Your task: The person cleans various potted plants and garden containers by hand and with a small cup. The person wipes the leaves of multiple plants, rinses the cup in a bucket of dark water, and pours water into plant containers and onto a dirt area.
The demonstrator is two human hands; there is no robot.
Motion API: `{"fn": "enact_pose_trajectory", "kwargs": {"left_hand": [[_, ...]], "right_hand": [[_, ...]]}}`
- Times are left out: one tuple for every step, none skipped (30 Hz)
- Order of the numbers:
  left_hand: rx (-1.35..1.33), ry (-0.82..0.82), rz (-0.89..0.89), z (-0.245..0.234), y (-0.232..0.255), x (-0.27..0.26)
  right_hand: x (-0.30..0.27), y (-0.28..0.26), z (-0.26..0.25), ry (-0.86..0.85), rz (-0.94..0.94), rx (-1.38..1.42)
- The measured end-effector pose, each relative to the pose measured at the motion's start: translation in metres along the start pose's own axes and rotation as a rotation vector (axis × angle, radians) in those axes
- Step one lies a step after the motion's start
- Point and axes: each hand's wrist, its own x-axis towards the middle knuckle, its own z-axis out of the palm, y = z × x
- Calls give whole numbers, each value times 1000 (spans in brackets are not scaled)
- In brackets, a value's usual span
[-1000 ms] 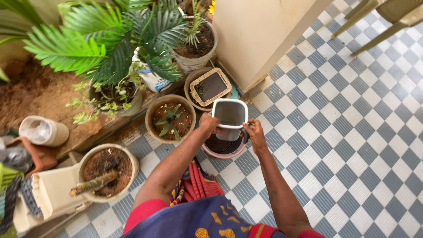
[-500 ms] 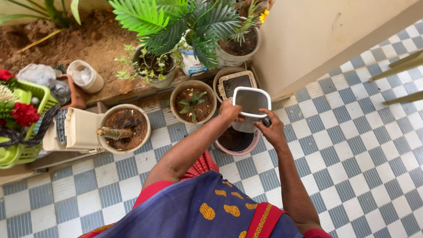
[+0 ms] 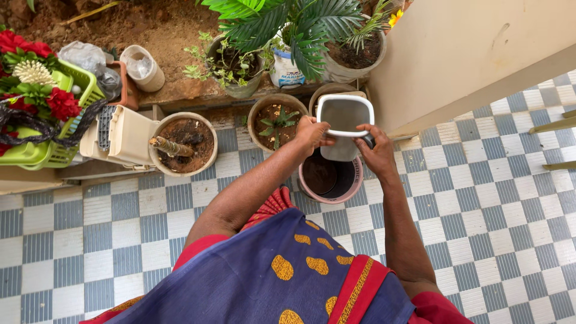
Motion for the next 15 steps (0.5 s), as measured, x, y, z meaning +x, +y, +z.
{"fn": "enact_pose_trajectory", "kwargs": {"left_hand": [[-10, -2, 12, -3, 7, -5], [-20, -3, 24, -6, 16, -10], [-29, -6, 37, -9, 24, -15], [-39, 4, 30, -14, 33, -20], [-49, 12, 21, -19, 43, -24], [-59, 20, 12, -24, 52, -27], [-62, 13, 45, -28, 60, -30], [-65, 5, 79, -31, 69, -30], [-67, -2, 110, -35, 77, -30], [-63, 6, 121, -40, 86, -29], [-59, 13, 129, -44, 95, -26], [-55, 21, 136, -49, 104, -23], [-75, 20, 150, -54, 113, -19], [-95, 20, 164, -60, 122, -14], [-112, 17, 179, -65, 130, -8]], "right_hand": [[3, -6, -1, -7, -22, -28], [6, -12, -3, -14, -45, -56], [11, -19, -4, -19, -68, -84], [16, -26, -3, -39, -68, -78], [22, -33, -2, -58, -66, -73], [28, -38, -2, -77, -64, -69], [35, -43, -1, -85, -126, -69], [42, -48, -1, -94, -188, -68], [49, -54, 1, -103, -249, -67], [58, -59, 3, -108, -257, -82], [66, -65, 6, -113, -262, -99], [76, -71, 8, -118, -267, -115], [87, -77, 11, -122, -317, -118], [98, -83, 14, -125, -367, -122], [110, -89, 17, -124, -416, -125]]}}
